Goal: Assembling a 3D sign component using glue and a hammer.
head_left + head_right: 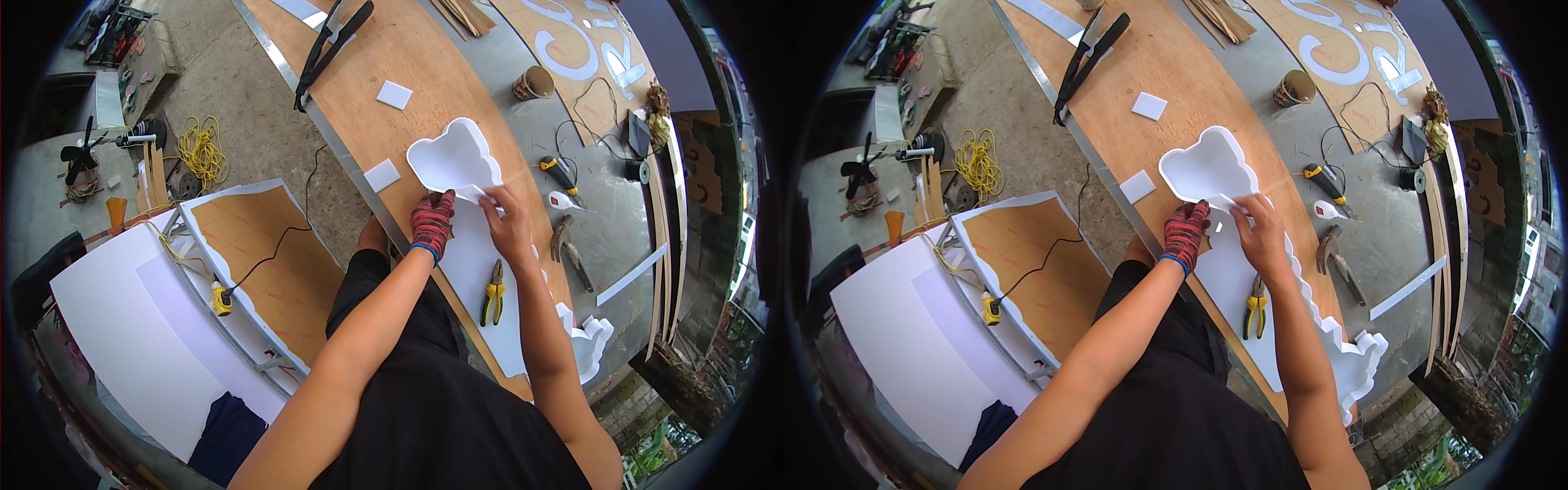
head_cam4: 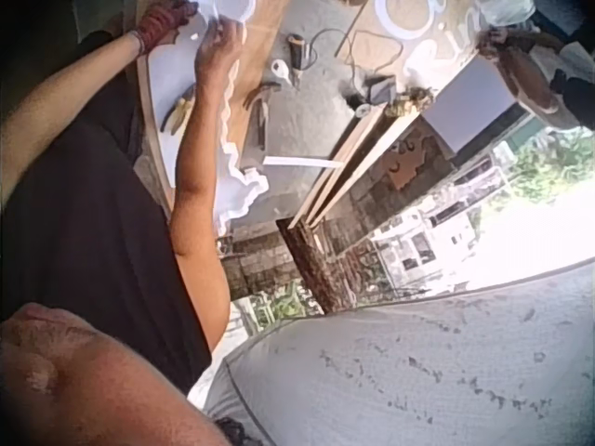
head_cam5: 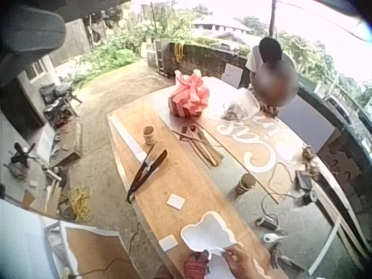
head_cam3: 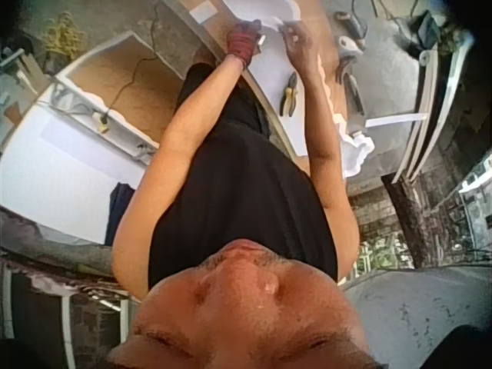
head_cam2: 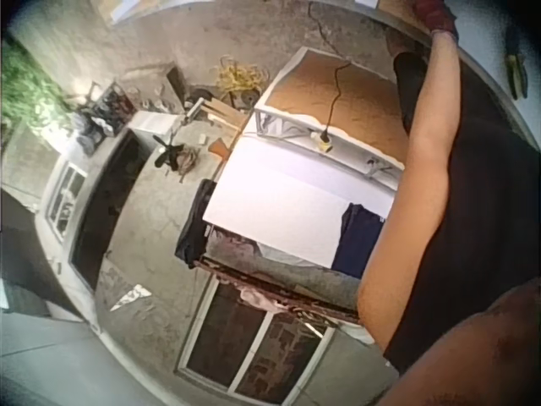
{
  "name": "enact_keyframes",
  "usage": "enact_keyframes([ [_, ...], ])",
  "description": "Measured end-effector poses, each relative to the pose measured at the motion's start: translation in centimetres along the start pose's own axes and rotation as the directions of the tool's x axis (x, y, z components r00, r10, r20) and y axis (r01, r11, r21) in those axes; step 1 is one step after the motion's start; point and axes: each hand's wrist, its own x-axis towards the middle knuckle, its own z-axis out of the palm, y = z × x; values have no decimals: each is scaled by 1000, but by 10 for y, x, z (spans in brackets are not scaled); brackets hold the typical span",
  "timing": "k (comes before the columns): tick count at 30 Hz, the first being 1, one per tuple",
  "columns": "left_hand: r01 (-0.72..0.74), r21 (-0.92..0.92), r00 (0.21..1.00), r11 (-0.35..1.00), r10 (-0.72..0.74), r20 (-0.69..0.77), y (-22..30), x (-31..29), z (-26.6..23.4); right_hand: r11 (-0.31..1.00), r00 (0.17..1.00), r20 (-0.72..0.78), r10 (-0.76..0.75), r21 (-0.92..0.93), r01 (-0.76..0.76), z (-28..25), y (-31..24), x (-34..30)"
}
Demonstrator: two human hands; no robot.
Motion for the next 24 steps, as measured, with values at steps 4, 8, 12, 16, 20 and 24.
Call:
enact_keyframes([
  [4,-11,-48,1000,999,11,11,-5,4,-2,990,989,39,140,-24,-139,-5,5,-51],
  [8,-19,-102,1000,995,21,15,-7,6,-2,970,967,74,244,-22,-243,5,26,-89],
  [12,-1,-96,1000,995,3,22,-4,5,-3,940,933,115,340,-72,-333,17,39,-108],
  [16,13,-60,1000,998,-12,19,-3,3,-6,946,939,131,319,-100,-307,28,56,-114],
  [20,23,-29,998,999,-21,56,-7,0,-14,942,938,103,330,-100,-320,29,50,-110],
  [24,-31,123,988,992,12,153,-18,5,-43,945,948,43,315,-107,-309,9,30,-102],
])
